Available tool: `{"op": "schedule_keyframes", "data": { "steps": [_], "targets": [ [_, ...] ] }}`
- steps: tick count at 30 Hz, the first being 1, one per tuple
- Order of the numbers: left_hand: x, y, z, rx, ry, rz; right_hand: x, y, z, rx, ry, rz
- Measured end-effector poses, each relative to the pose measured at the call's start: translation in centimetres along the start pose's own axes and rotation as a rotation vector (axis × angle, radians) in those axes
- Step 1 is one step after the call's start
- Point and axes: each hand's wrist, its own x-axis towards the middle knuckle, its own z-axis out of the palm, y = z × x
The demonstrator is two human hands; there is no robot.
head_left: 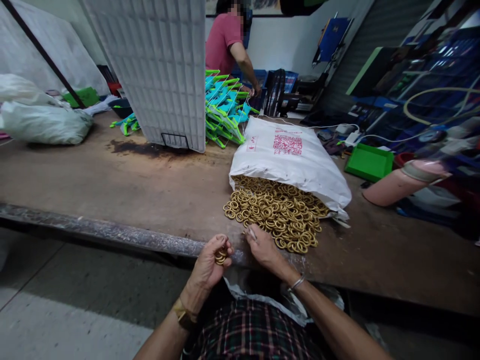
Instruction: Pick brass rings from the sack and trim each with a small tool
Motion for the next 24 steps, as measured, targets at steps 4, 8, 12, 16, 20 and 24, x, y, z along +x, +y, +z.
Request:
{"op": "schedule_keyframes", "data": {
  "steps": [4, 8, 12, 16, 20, 24],
  "targets": [
    [0.3, -1.0, 0.6, 0.230, 0.038, 0.042, -1.1, -0.3, -1.0, 0.779, -0.155, 0.173],
    [0.5, -2.1, 1.3, 0.437, 0.021, 0.076, -2.5, -1.0, -1.6, 1.219, -0.277, 0.245],
    [0.5, -2.7, 1.9, 0.539, 0.005, 0.121, -3.1, -0.8, -1.4, 1.316, -0.314, 0.248],
    [0.3, -2.7, 2.0, 0.772, 0.061, 0.267, -2.9, 0.0, -1.1, 1.109, -0.268, 0.240],
    [0.2, -2.6, 2.0, 0.998, 0.053, 0.497, -2.7, 0.4, -1.2, 0.673, -0.093, 0.067],
    [0.2, -2.9, 2.2, 1.049, 0.003, 0.516, -2.9, 0.4, -1.4, 0.492, -0.033, 0.015]
  ]
}}
